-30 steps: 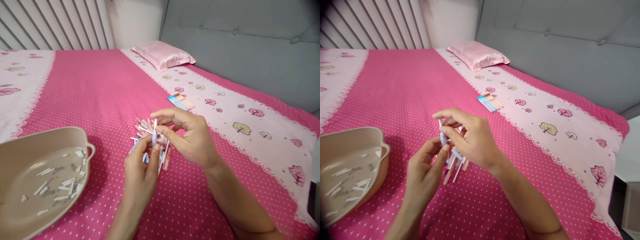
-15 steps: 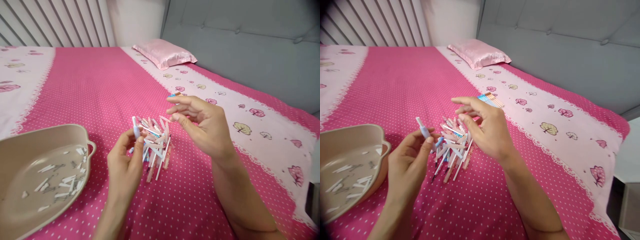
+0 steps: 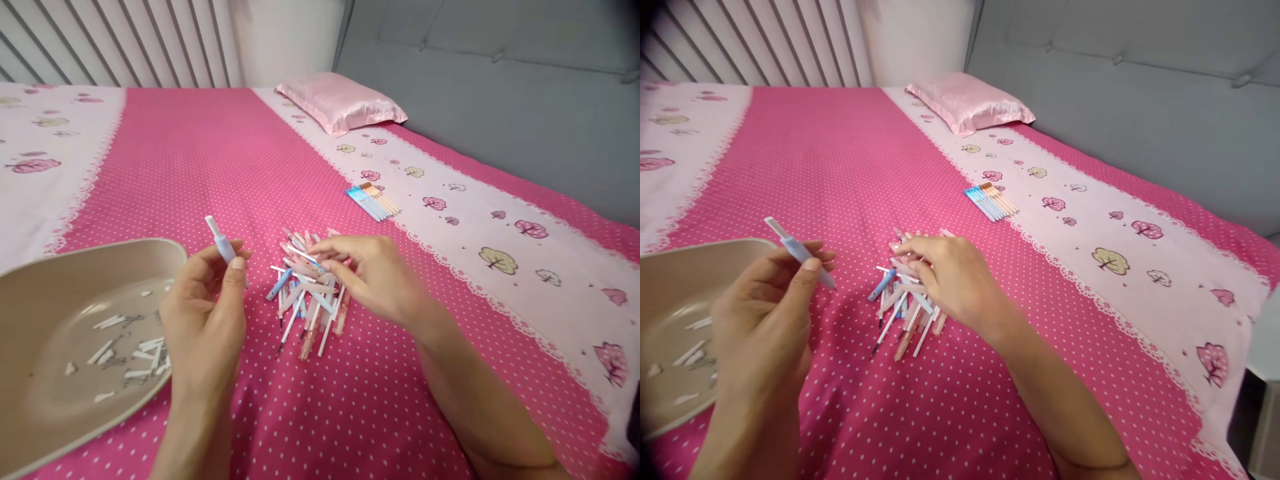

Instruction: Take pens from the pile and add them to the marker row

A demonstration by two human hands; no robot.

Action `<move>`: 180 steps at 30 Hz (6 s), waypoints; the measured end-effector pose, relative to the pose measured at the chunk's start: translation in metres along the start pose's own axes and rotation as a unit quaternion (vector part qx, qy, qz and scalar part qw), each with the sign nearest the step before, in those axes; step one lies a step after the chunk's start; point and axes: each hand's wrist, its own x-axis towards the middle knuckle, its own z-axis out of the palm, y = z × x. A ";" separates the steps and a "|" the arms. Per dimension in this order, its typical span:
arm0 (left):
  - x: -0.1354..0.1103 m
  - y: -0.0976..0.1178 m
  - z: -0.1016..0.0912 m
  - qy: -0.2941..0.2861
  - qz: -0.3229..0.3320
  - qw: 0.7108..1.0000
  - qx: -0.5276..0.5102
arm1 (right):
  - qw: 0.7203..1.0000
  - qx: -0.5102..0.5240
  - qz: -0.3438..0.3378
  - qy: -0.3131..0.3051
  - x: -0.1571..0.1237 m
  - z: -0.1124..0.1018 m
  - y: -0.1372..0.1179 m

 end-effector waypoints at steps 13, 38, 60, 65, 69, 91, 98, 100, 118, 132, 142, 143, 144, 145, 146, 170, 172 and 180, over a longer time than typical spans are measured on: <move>0.000 0.001 -0.001 -0.009 0.008 1.000 -0.001 | 0.951 -0.206 -0.201 -0.115 -0.008 0.088 0.001; -0.003 0.004 0.002 -0.033 -0.018 0.999 0.005 | 0.998 0.007 -0.042 0.047 0.003 0.054 0.001; -0.042 0.014 0.038 -0.297 -0.045 0.954 0.001 | 0.954 0.164 0.008 0.249 -0.008 -0.024 -0.003; -0.042 0.015 0.039 -0.302 -0.031 0.952 0.026 | 0.957 0.172 0.012 0.233 -0.009 -0.019 -0.010; -0.043 0.015 0.037 -0.310 -0.021 0.950 0.026 | 0.962 0.164 0.007 0.218 -0.009 -0.016 -0.010; -0.039 0.019 0.033 -0.317 -0.035 0.947 0.026 | 0.950 0.276 0.010 0.148 -0.006 -0.010 -0.011; -0.039 0.019 0.033 -0.319 -0.036 0.947 0.025 | 0.942 0.299 0.009 0.149 -0.006 -0.010 -0.012; -0.040 0.019 0.033 -0.320 -0.034 0.946 0.027 | 0.941 0.302 0.010 0.153 -0.006 -0.009 -0.013; -0.039 0.019 0.032 -0.319 -0.043 0.947 0.015 | 0.939 0.314 0.033 0.140 -0.007 -0.009 -0.016; -0.037 0.020 0.031 -0.313 -0.039 0.949 0.017 | 0.927 0.351 0.043 0.122 -0.007 -0.005 -0.017; -0.037 0.021 0.030 -0.301 -0.041 0.953 0.016 | 0.924 0.362 0.112 0.047 -0.008 -0.012 -0.015; -0.037 0.021 0.029 -0.301 -0.041 0.953 0.016 | 0.926 0.356 0.116 0.046 -0.008 -0.012 -0.015; -0.037 0.021 0.029 -0.301 -0.040 0.953 0.016 | 0.927 0.352 0.117 0.047 -0.008 -0.012 -0.015; -0.037 0.021 0.028 -0.301 -0.039 0.953 0.017 | 0.928 0.350 0.117 0.049 -0.007 -0.012 -0.015; -0.037 0.021 0.028 -0.303 -0.039 0.952 0.017 | 0.928 0.350 0.116 0.052 -0.007 -0.012 -0.015; -0.036 0.023 0.029 -0.362 -0.129 0.919 -0.092 | 0.907 0.403 0.118 -0.017 -0.007 -0.015 -0.011; -0.036 0.023 0.029 -0.361 -0.131 0.919 -0.092 | 0.909 0.400 0.116 -0.020 -0.008 -0.016 -0.010; -0.036 0.024 0.028 -0.358 -0.118 0.923 -0.079 | 0.908 0.402 0.118 -0.019 -0.009 -0.016 -0.010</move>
